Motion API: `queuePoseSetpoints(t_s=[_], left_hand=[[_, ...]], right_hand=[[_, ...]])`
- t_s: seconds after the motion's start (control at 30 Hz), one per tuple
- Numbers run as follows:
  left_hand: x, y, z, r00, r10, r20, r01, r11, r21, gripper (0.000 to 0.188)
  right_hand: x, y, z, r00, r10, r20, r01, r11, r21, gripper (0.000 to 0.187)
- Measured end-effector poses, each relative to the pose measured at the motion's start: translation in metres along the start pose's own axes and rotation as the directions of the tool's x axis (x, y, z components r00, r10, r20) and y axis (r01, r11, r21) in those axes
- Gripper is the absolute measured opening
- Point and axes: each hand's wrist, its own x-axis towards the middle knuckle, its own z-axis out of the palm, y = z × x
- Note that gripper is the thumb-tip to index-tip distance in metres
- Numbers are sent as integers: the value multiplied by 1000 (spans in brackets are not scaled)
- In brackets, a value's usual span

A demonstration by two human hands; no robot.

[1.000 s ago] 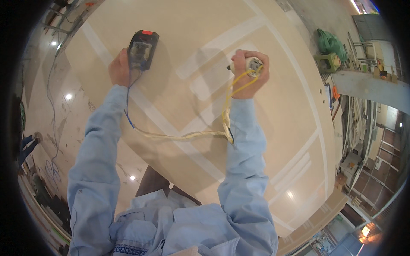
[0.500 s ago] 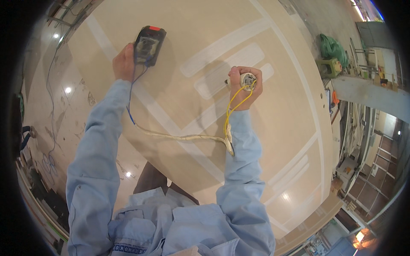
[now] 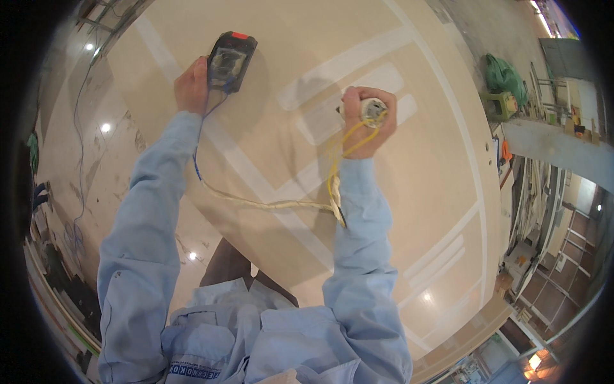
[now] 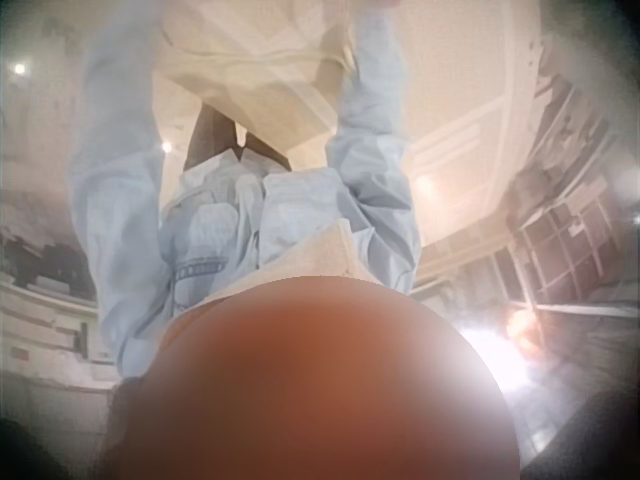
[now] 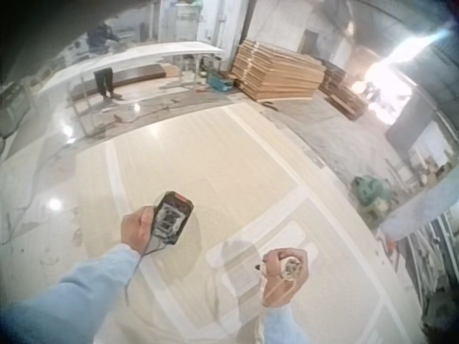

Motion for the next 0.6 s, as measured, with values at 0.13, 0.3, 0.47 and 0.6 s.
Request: queuePoseSetpoints(t_s=[0.13, 0.3, 0.47, 0.6], left_hand=[[-1, 0, -2, 999, -47, 26, 47, 999, 5, 46], [-3, 0, 1, 998, -67, 17, 67, 998, -16, 46], [-1, -1, -1, 999, -39, 32, 37, 998, 44, 48], [-2, 2, -2, 998, -51, 30, 50, 998, 30, 50]], right_hand=[[-10, -6, -1, 998, -27, 57, 30, 998, -50, 18], [-18, -4, 15, 994, 33, 105, -28, 998, -50, 20], [-28, -12, -4, 999, 3, 35, -3, 1000, 21, 21], [-34, -10, -12, 991, -21, 133, 34, 995, -98, 21]])
